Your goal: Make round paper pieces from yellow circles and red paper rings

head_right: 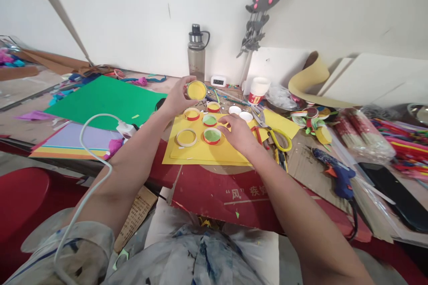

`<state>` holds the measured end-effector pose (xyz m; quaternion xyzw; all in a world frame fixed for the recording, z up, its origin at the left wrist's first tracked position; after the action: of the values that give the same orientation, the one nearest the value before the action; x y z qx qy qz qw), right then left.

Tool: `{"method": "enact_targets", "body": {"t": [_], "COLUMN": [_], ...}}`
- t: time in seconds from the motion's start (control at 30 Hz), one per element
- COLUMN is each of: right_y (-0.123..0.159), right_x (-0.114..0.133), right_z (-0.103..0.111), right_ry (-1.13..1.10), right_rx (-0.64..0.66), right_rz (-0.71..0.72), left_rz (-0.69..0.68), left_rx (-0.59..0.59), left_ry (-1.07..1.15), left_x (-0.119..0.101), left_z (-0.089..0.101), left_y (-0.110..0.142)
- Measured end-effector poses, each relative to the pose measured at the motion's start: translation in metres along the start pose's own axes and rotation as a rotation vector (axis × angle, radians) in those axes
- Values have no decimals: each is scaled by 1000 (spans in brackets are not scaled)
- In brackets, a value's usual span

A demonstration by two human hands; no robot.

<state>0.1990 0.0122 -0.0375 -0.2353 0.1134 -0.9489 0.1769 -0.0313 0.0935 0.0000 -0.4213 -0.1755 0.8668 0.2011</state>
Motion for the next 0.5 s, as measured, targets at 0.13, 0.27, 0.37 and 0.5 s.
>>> {"method": "enact_targets", "body": {"t": [0.13,0.27,0.37,0.5], "right_y": [-24,-49,-61,-70], "right_x": [8,16,20,20], "right_z": [8,1,-15,-31], "right_ry": [122,235,317,371], "right_rx": [55,121,223,344], "right_rz": [3,66,123,146], "left_rz": [13,47,71,83], "left_rx": [-5,17,55,74], "left_ry": [37,13,38,75], "left_x": [0,-2,-5,-4], "left_z": [-2,-3,-6,-8], "left_y": [1,1,1,1]}}
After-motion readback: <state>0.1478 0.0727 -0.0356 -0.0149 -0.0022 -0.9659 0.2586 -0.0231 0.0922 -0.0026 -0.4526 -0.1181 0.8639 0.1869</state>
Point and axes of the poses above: each hand's wrist, its own y-axis away from the middle knuckle, its own z-axis out of the back of the hand, x = y × z, the point moved 5 cm from there along -y, towards the middle knuckle, and after that the axes turned 8 degrees about y, right-handed, at the moved point
